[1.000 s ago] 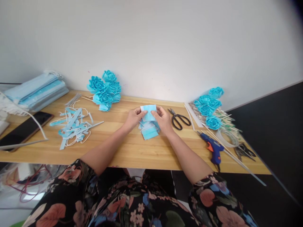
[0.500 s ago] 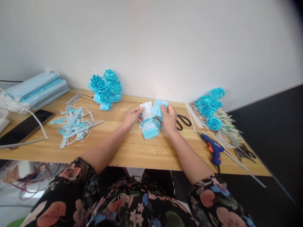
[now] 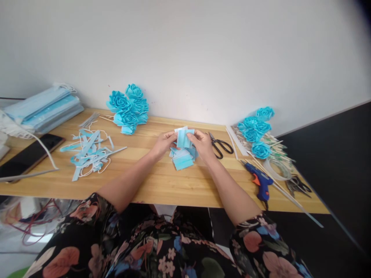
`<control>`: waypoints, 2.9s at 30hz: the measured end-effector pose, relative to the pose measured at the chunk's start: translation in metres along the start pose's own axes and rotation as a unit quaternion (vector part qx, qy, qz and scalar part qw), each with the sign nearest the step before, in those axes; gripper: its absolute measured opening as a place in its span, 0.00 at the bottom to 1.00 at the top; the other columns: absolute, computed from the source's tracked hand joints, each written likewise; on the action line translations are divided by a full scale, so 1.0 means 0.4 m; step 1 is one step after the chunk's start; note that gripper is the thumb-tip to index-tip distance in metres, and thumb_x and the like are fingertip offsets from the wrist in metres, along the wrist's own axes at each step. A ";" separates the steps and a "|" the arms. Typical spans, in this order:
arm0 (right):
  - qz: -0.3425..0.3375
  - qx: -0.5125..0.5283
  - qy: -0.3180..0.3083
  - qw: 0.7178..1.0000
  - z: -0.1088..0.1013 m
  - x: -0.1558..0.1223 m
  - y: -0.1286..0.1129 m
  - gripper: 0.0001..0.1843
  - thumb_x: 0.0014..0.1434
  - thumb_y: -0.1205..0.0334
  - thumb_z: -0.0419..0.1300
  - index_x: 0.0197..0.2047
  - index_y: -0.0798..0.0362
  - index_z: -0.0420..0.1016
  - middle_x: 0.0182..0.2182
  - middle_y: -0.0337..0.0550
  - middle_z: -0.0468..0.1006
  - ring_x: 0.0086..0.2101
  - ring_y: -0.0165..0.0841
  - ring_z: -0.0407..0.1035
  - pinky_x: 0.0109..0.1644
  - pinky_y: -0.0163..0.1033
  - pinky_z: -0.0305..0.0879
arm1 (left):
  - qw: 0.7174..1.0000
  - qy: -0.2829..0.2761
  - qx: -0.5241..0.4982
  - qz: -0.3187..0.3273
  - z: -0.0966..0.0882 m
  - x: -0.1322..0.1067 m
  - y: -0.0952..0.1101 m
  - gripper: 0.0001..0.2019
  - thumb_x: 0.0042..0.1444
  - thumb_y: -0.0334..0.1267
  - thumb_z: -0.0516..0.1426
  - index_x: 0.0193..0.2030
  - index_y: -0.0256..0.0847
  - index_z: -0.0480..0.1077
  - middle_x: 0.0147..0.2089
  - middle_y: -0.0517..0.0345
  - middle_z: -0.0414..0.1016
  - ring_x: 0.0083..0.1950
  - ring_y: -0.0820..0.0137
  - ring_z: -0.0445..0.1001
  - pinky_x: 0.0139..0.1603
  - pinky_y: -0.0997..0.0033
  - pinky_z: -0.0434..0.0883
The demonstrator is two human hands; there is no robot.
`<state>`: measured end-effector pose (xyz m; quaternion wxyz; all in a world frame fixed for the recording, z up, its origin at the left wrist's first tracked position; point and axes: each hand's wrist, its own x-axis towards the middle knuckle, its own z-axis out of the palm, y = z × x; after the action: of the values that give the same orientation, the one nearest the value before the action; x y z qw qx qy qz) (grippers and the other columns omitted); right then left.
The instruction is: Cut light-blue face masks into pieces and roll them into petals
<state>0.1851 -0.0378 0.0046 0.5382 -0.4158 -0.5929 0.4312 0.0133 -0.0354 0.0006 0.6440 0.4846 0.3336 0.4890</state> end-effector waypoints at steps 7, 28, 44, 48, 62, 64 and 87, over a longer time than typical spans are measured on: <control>-0.035 -0.094 0.023 0.995 -0.001 0.002 0.000 0.14 0.55 0.52 0.63 0.28 0.52 0.69 0.24 0.34 0.68 0.27 0.27 0.60 0.33 0.33 0.60 | 1.000 -0.001 0.022 0.003 0.003 -0.003 0.001 0.24 0.49 0.59 0.62 0.28 0.35 0.71 0.27 0.56 0.71 0.28 0.73 0.69 0.28 0.74 0.70; 0.000 -0.058 0.006 0.998 0.001 0.000 0.004 0.16 0.53 0.49 0.64 0.38 0.53 0.76 0.30 0.38 0.75 0.31 0.30 0.66 0.36 0.35 0.64 | 0.988 0.068 0.139 0.024 -0.011 0.004 -0.001 0.19 0.48 0.53 0.62 0.23 0.37 0.70 0.23 0.59 0.70 0.24 0.76 0.65 0.27 0.74 0.63; -0.056 -0.165 0.077 0.982 0.006 -0.012 -0.022 0.16 0.58 0.50 0.60 0.26 0.53 0.70 0.23 0.36 0.69 0.27 0.28 0.61 0.33 0.34 0.59 | 0.987 0.049 0.151 0.018 -0.005 -0.002 0.001 0.17 0.51 0.51 0.61 0.24 0.37 0.71 0.23 0.58 0.71 0.23 0.76 0.64 0.25 0.75 0.60; -0.060 -0.172 0.083 0.980 0.006 -0.013 -0.023 0.15 0.57 0.51 0.61 0.26 0.53 0.72 0.23 0.36 0.71 0.27 0.28 0.62 0.33 0.35 0.59 | 0.987 0.048 0.155 0.014 -0.007 0.000 -0.002 0.17 0.50 0.50 0.61 0.24 0.37 0.71 0.23 0.58 0.71 0.23 0.76 0.63 0.25 0.75 0.59; -0.059 -0.163 0.085 0.981 -0.003 -0.010 -0.009 0.16 0.56 0.48 0.62 0.27 0.52 0.73 0.24 0.36 0.72 0.27 0.29 0.63 0.32 0.34 0.60 | 0.991 0.042 0.131 0.001 -0.007 -0.001 0.002 0.20 0.49 0.55 0.62 0.23 0.37 0.70 0.25 0.58 0.73 0.22 0.76 0.65 0.25 0.74 0.60; -0.061 -0.169 0.086 0.980 -0.002 -0.010 -0.009 0.16 0.56 0.48 0.62 0.27 0.52 0.73 0.24 0.36 0.73 0.27 0.29 0.64 0.32 0.35 0.61 | 0.990 0.049 0.131 0.009 -0.006 -0.002 0.005 0.20 0.48 0.54 0.62 0.23 0.38 0.69 0.24 0.58 0.72 0.23 0.76 0.64 0.25 0.75 0.61; -0.058 -0.172 0.082 0.980 -0.011 -0.008 -0.014 0.16 0.58 0.48 0.60 0.31 0.53 0.76 0.25 0.37 0.74 0.26 0.29 0.63 0.31 0.34 0.60 | 0.992 0.041 0.116 0.016 -0.007 0.008 -0.005 0.16 0.44 0.48 0.66 0.24 0.37 0.69 0.23 0.60 0.70 0.22 0.78 0.63 0.24 0.76 0.60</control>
<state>0.1896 -0.0422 0.0095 0.5300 -0.5009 -0.6349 0.2552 0.0121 -0.0317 -0.0022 0.5617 0.5408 0.4061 0.4766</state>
